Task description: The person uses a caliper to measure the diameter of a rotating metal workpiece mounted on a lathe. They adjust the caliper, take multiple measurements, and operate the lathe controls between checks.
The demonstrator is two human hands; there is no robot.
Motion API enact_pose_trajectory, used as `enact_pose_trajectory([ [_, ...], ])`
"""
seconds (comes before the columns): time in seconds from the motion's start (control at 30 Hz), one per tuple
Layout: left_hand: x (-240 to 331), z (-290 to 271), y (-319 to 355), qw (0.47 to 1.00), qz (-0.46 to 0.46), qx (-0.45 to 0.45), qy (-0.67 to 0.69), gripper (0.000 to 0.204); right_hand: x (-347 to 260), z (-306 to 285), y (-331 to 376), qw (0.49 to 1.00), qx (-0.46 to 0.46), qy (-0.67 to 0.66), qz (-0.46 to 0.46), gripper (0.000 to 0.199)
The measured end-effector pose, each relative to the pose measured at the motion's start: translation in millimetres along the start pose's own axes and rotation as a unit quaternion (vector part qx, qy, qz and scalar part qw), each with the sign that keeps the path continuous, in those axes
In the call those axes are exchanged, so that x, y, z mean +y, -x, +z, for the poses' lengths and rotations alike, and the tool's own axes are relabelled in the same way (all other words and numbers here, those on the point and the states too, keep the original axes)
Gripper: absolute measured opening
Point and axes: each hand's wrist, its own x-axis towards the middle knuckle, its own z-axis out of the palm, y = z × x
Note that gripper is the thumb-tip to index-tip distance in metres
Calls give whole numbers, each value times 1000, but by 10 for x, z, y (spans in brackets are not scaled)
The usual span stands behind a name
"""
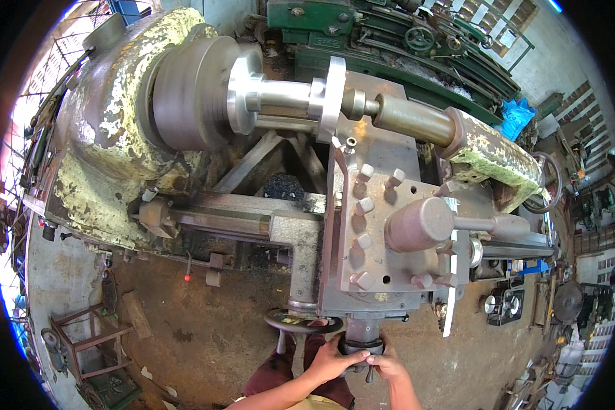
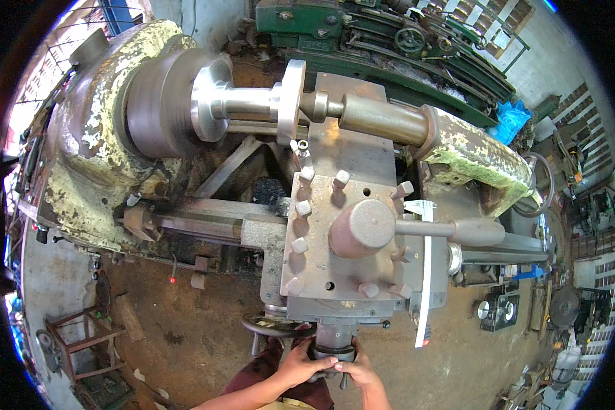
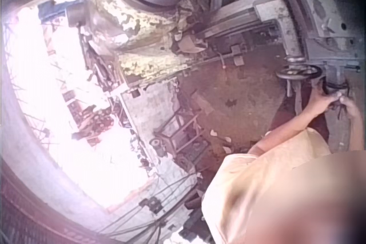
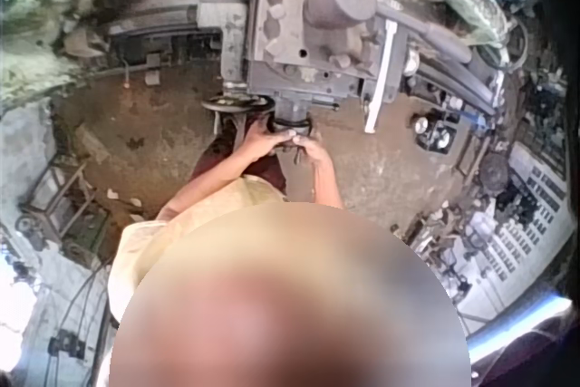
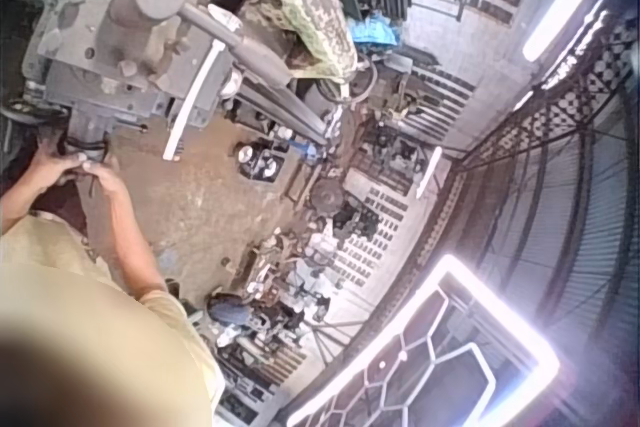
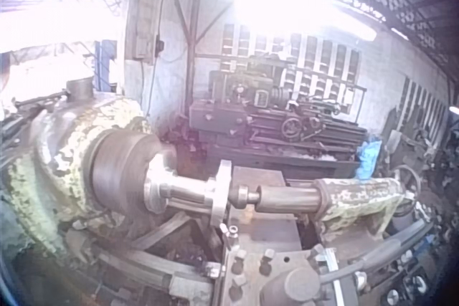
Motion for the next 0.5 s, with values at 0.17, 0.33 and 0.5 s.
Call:
enact_pose_trajectory([
  [0.17, 31, 30, 11, 999, 36, 28, -8, 83, 30, -33, -7, 1000, 1, -8, 4, 101],
  [0.33, 81, 15, 42, 998, -5, 21, -57, 78, 52, -65, -19, 1000, -2, -14, 13, 99],
  [0.5, 49, 26, 26, 994, 18, 45, -103, 89, 93, -101, -27, 999, 1, -34, 15, 101],
])
